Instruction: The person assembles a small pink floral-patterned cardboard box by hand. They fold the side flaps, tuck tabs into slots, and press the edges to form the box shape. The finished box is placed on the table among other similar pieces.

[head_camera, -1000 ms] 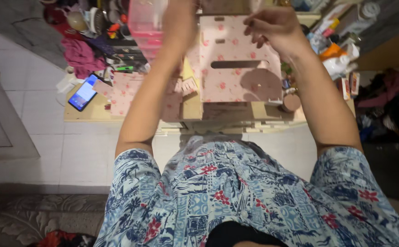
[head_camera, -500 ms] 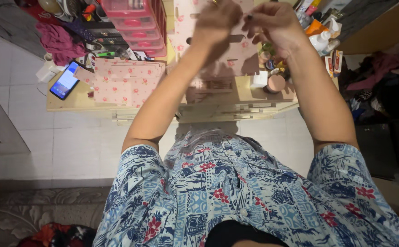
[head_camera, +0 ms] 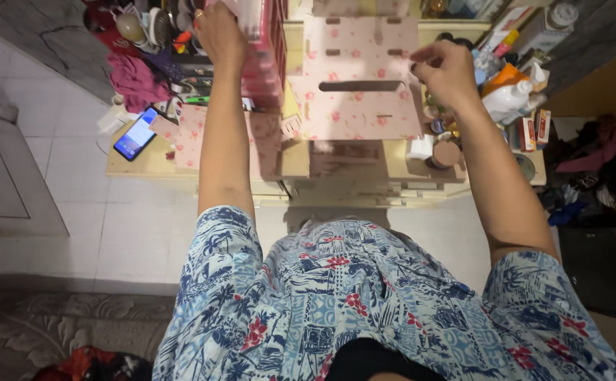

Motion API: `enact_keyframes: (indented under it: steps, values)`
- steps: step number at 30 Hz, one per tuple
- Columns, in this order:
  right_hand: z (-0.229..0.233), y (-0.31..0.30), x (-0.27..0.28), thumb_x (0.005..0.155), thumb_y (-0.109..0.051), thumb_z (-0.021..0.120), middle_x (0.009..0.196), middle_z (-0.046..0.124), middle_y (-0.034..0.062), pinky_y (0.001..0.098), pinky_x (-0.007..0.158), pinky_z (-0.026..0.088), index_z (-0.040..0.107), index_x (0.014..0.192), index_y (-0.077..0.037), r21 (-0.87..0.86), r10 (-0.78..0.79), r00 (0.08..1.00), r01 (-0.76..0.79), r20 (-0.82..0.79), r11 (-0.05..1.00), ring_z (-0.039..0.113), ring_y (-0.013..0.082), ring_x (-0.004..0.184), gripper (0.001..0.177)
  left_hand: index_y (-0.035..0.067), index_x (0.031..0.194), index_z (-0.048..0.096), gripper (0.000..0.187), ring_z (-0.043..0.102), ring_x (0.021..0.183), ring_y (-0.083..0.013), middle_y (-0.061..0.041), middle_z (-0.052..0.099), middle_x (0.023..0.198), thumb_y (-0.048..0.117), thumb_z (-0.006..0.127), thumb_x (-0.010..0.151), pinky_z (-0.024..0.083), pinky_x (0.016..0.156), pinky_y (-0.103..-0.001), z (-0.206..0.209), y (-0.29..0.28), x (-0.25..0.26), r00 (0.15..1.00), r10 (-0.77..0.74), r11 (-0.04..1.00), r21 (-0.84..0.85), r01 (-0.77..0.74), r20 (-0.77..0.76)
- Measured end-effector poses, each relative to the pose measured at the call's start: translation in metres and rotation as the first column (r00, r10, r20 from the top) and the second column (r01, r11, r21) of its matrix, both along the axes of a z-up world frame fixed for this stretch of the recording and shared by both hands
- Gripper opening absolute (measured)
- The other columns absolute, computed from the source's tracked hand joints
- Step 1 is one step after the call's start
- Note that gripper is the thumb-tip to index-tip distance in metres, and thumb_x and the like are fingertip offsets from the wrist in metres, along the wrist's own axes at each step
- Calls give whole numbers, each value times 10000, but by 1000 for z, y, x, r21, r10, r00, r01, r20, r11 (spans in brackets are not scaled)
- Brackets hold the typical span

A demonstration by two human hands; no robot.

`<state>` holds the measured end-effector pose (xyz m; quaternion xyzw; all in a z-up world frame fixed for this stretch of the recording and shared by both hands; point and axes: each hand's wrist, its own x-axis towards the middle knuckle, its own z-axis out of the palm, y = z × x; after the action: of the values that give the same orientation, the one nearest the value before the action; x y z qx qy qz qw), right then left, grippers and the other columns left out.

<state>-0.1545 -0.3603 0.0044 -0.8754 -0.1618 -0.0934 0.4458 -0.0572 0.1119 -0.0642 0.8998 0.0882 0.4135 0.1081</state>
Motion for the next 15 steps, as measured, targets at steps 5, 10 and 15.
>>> enact_keyframes:
  steps: [5,10,15]
  values:
    - [-4,8,-1,881,7,750,967,687,84,267,638,512,763,1033,6,93,-2,1000,1,7,996,647,128,770,153,38,909,679,140,574,1038,-415,-155,684,1041,73,693,775,445,838,-544,7,6,10,996,-48,998,-38,45,-73]
    - [-27,-8,5,918,72,655,999,706,26,253,724,578,755,1118,-23,241,18,993,10,-113,971,685,93,856,243,95,956,710,113,661,983,-367,-126,727,977,42,667,866,512,852,-501,3,7,9,968,-241,956,-152,250,76]
    - [-62,-37,4,800,125,585,1037,699,33,266,754,572,659,1159,10,343,49,984,14,-173,939,697,119,883,383,41,1193,681,370,694,1014,-365,-190,722,1075,-4,649,827,543,875,-466,-24,-14,-58,751,-614,752,-468,465,-241]
